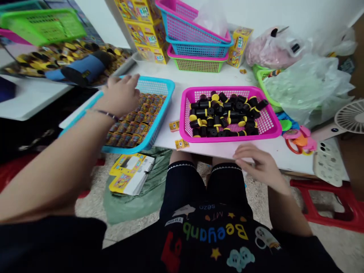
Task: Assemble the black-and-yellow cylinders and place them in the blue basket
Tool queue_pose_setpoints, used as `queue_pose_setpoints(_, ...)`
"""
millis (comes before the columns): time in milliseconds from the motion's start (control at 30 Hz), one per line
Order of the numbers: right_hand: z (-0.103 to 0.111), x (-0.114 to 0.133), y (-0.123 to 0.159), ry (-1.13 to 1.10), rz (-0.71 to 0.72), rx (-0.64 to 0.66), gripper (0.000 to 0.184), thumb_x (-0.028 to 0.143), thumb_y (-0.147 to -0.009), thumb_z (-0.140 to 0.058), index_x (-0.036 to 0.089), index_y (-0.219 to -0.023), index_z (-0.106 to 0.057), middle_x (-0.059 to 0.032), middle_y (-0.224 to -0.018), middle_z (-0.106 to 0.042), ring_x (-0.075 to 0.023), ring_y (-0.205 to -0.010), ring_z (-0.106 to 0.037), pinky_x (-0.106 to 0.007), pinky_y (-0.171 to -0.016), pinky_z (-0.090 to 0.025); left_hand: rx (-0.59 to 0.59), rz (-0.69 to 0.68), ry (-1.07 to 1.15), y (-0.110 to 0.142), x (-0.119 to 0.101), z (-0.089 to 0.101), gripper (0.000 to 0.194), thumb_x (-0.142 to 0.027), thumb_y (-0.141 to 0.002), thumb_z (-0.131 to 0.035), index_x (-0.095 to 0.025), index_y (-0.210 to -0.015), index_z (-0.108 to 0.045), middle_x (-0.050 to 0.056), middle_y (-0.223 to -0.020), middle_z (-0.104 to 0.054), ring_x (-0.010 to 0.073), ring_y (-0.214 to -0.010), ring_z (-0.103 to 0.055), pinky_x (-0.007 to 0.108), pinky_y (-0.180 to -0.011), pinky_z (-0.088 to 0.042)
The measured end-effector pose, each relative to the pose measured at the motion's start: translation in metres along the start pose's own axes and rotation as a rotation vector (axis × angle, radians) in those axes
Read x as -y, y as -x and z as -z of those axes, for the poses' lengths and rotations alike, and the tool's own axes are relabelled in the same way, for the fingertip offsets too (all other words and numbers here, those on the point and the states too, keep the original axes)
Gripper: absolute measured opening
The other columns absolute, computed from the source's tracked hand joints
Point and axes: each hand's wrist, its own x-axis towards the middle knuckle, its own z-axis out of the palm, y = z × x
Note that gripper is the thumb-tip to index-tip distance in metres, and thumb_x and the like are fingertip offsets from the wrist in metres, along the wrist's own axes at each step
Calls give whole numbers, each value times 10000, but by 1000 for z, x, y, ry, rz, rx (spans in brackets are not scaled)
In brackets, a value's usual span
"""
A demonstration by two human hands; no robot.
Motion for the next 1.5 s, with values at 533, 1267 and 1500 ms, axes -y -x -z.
queue_pose_setpoints(533,-44,-43,-174,802,-512,837,535,329,-1008,-608,170,-1517,-560,-193,-1308,-755,-342,-1172,-727,-388,-910,-525,273,-317,-333,154,-97,-115,576,46,-975,-340,36,-1487,-602,305,-1545,-575,379,-1458,-596,506,-1202,-545)
queue_pose_setpoints(1267,-1,7,-85,173,-215,136,253,195,-931,-622,265,-1151,-727,-17,-1088,-747,-162,-859,-659,-319,-801,-522,-47,-168,55,165,-67,-121,237,-230,-1043,-571,-181,-1114,-792,103,-1057,-835,239,-936,-815,302,-862,-650)
queue_pose_setpoints(1500,-8,22,-1,-108,-192,41,385,114,-961,-636,369,-1233,-729,-10,-1109,-696,-177,-1033,-690,-342,-896,-574,-237,-21,216,165,-87,-107,322,-313,-994,-742,-223,-1303,-767,54,-1028,-839,199,-915,-807,274,-894,-648)
